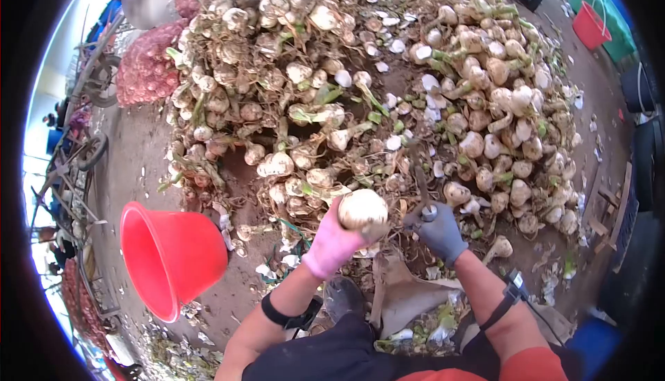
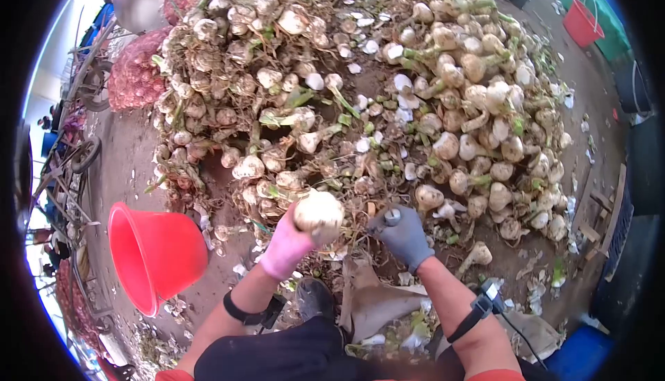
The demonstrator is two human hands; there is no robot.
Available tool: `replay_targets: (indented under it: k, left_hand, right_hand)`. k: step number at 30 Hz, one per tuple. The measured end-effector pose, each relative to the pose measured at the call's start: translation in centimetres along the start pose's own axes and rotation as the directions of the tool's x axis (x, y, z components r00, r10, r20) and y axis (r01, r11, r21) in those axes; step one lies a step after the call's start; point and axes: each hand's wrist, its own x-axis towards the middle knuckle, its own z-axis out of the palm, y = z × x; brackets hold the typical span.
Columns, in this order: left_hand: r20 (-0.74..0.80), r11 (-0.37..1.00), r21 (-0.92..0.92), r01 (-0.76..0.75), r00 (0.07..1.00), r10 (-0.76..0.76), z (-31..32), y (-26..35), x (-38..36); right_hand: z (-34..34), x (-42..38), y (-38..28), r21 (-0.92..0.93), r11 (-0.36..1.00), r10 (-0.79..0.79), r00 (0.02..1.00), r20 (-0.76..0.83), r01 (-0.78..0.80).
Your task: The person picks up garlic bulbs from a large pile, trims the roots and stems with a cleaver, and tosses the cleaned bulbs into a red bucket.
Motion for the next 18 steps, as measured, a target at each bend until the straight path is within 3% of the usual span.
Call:
replay_targets:
  k: [1, 2, 4, 5, 6, 7, 8, 9, 10, 11, 12, 13, 14, 16, 18]
  left_hand:
    - [-0.02, 1.0, -0.029, 0.01, 1.0, -0.01, 0.2, -0.6, 1.7]
    - [-0.041, 0.998, -0.061, 0.022, 0.999, -0.025, 0.6, -0.7, 3.1]
    - [0.203, 0.967, -0.222, -0.124, 0.964, 0.171, 3.1, 4.2, 1.7]
    - [0.305, 0.907, -0.373, -0.197, 0.897, 0.32, 4.6, 5.8, 1.2]
    - [0.373, 0.818, -0.522, -0.241, 0.798, 0.473, 5.6, 7.5, 0.8]
    - [0.384, 0.834, -0.486, -0.259, 0.794, 0.471, 5.1, 9.7, -0.1]
    - [0.3, 0.821, -0.255, -0.511, 0.766, 0.569, 3.4, 9.7, 1.2]
    - [0.148, 0.781, -0.093, -0.618, 0.767, 0.624, 1.2, 8.8, 3.1]
    - [-0.031, 0.758, 0.292, -0.584, 0.786, 0.617, -1.6, 7.7, 4.9]
    - [-0.329, 0.77, 0.574, -0.279, 0.783, 0.528, -4.1, 5.8, 6.6]
    - [-0.404, 0.534, 0.844, 0.045, 0.708, 0.579, -7.3, 3.3, 7.8]
    - [-0.497, 0.394, 0.862, 0.319, 0.686, 0.532, -9.0, 1.4, 8.7]
    - [-0.555, 0.39, 0.825, 0.409, 0.717, 0.422, -10.9, -0.8, 9.6]
    - [-0.557, 0.501, 0.805, 0.318, 0.696, 0.454, -12.2, -2.1, 9.3]
    - [-0.549, 0.783, 0.621, 0.04, 0.735, 0.398, -12.7, -3.3, 9.5]
  right_hand:
    - [0.7, -0.1, 0.6, 0.134, 0.981, 0.136, 0.989, 0.058, -0.143]
    - [1.5, -0.2, 0.9, 0.135, 0.981, 0.126, 0.989, 0.075, -0.136]
    - [2.6, -0.2, 1.1, 0.335, 0.913, 0.218, 0.973, 0.08, -0.232]
    - [3.1, -0.5, -0.1, 0.343, 0.935, 0.083, 0.996, 0.045, -0.094]
    - [3.4, -0.4, -0.4, 0.34, 0.936, 0.079, 0.995, 0.052, -0.092]
    - [3.7, -0.4, -0.6, 0.371, 0.92, 0.112, 0.991, 0.068, -0.129]
    - [3.7, -0.3, -0.9, 0.4, 0.902, 0.141, 0.986, 0.084, -0.163]
    - [3.4, 0.0, -1.2, 0.397, 0.906, 0.124, 0.988, 0.086, -0.149]
    - [3.0, 0.2, -1.5, 0.329, 0.933, 0.122, 0.989, 0.089, -0.144]
    - [2.7, 0.2, -1.7, 0.263, 0.954, 0.127, 0.988, 0.09, -0.147]
    - [2.5, 0.2, -2.0, 0.266, 0.953, 0.127, 0.988, 0.093, -0.147]
    - [2.3, 0.2, -2.4, 0.285, 0.942, 0.151, 0.983, 0.105, -0.176]
    - [2.2, 0.0, -2.4, 0.3, 0.93, 0.182, 0.976, 0.119, -0.21]
    - [2.5, 0.0, -2.1, 0.321, 0.908, 0.236, 0.962, 0.137, -0.268]
    - [3.1, -0.2, -2.1, 0.239, 0.958, 0.137, 0.985, 0.103, -0.158]
